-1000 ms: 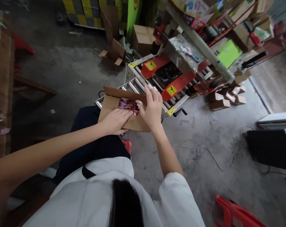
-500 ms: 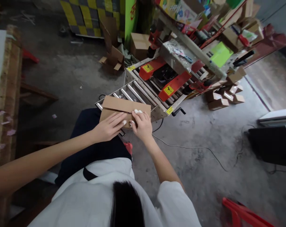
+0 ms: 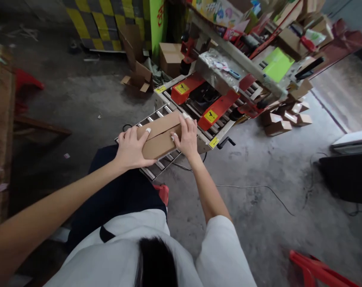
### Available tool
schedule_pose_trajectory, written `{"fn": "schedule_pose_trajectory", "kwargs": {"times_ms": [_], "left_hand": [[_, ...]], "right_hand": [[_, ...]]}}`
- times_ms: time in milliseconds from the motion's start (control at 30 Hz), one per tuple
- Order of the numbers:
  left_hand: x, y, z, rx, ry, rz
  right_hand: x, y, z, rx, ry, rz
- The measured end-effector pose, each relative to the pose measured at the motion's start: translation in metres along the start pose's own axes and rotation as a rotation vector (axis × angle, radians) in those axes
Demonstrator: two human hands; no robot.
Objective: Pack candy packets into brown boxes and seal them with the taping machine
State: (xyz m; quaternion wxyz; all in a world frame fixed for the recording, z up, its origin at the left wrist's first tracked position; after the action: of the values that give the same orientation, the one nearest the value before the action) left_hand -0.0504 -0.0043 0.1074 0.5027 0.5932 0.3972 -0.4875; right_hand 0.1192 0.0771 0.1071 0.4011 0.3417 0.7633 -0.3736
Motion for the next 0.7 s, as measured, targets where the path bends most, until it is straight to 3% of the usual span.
{"fn": "schedule_pose_trajectory", "kwargs": {"times_ms": [100,233,367,500,567,600,633,700], "left_hand": [[0.0,0.005,-0.018,-0.125,0.038,0.035],[0.005,0.016,-0.071,-0.218,0.062,0.077],[0.015,0.04,-0.153,-0.208,0.11,0.199],[0.026,0.056,-0.231,-0.077,0.138,0.493],[0.033,0.05,-0.234,0.01,0.191,0.668],[0.038,0.042,-0.22,0.054,0.243,0.734],[0.044,0.031,-0.197,0.096,0.302,0.779],[0.057,0.005,-0.126,0.163,0.391,0.804]], "right_hand": [[-0.006,0.016,0.006,0.172,0.2,-0.051],[0.0,0.025,0.062,0.259,0.277,-0.283],[0.026,0.029,0.148,0.393,0.092,-0.511],[0.051,0.023,0.23,0.577,-0.116,-0.595],[0.059,0.018,0.253,0.653,-0.174,-0.606],[0.061,0.015,0.259,0.673,-0.202,-0.614],[0.063,0.011,0.261,0.684,-0.235,-0.621],[0.065,0.002,0.257,0.68,-0.323,-0.624]]}}
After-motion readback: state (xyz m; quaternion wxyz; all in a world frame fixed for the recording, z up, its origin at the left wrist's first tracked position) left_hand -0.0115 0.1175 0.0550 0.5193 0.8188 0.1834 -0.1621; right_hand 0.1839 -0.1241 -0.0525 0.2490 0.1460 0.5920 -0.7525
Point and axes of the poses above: each hand's wrist, its own z-axis away from the middle knuckle, its own x-axis out of the palm, y = z × x, the point moved 10 cm from there along -z, towards the middle knuckle, and after that the axes turned 5 degrees about x, right-handed, at the moved point
